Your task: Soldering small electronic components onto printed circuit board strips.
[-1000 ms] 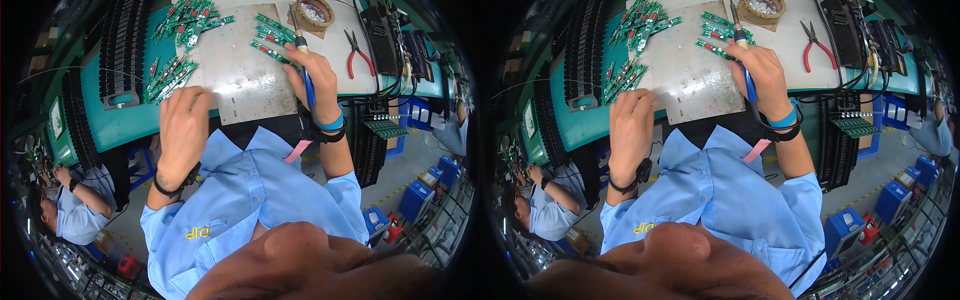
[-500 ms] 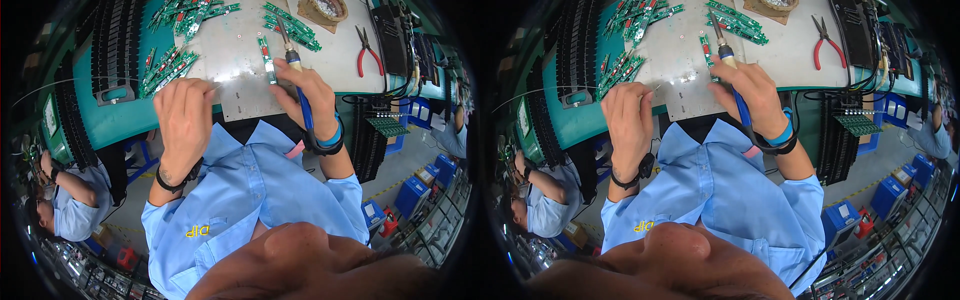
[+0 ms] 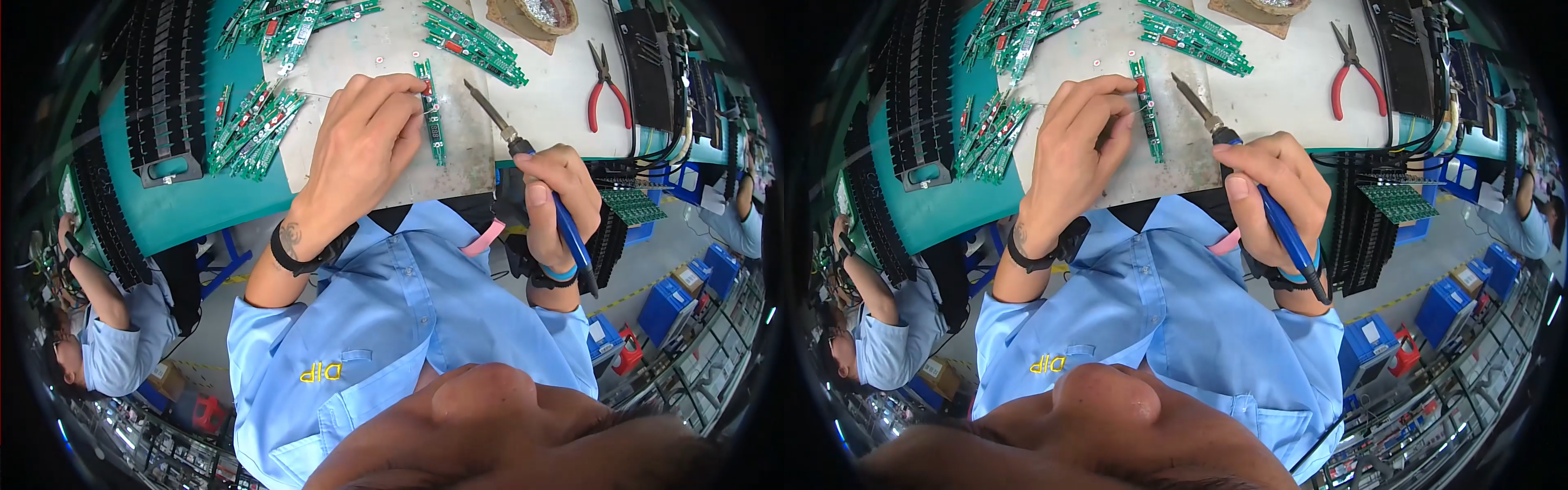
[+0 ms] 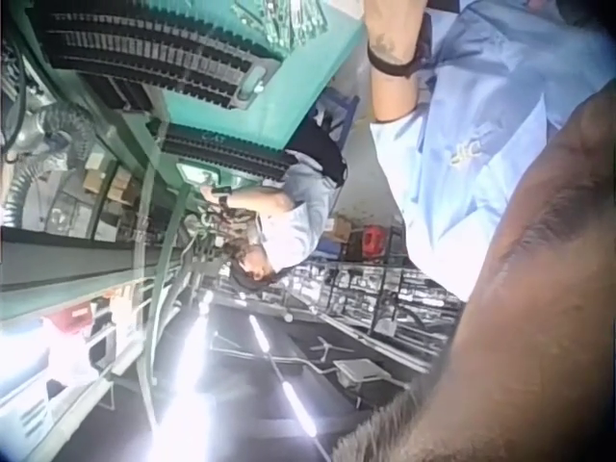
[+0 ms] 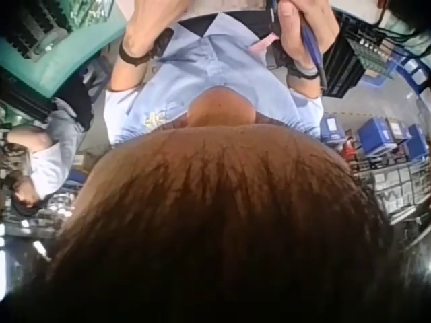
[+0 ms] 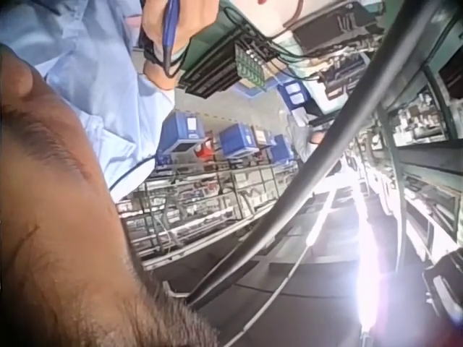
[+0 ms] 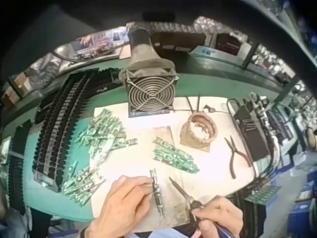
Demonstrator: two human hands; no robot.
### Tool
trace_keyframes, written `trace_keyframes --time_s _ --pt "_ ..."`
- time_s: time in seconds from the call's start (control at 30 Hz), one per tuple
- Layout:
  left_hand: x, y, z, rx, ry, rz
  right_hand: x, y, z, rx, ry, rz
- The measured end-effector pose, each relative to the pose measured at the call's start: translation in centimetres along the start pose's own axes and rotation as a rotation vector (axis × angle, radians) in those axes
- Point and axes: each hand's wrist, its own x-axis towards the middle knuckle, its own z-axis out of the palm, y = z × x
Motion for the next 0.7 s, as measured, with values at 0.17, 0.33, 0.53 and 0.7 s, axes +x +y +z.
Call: trace_keyframes --time_s 0.17,0.33,0.53,0.7 --pt "-0.1 -0.7 0.8 0.001 0.034 0.022 0.3 -0.8 0.8 -0.042 0.049 0.128" --pt "-0.2 -1.1 1.2 0.001 0.074 0.07 0.7 -0.6 1.2 -0.06 0.065 0.071" --pt "-0.2 -1.2 1.4 -0.01 0.069 0.078 1.1 -0.6 1.5 -0.071 0.055 0.07" --pt "-0.3 -1.3 1.5 -0.007 0.07 0.073 1.2 -0.5 1.5 -0.097 0.042 0.074"
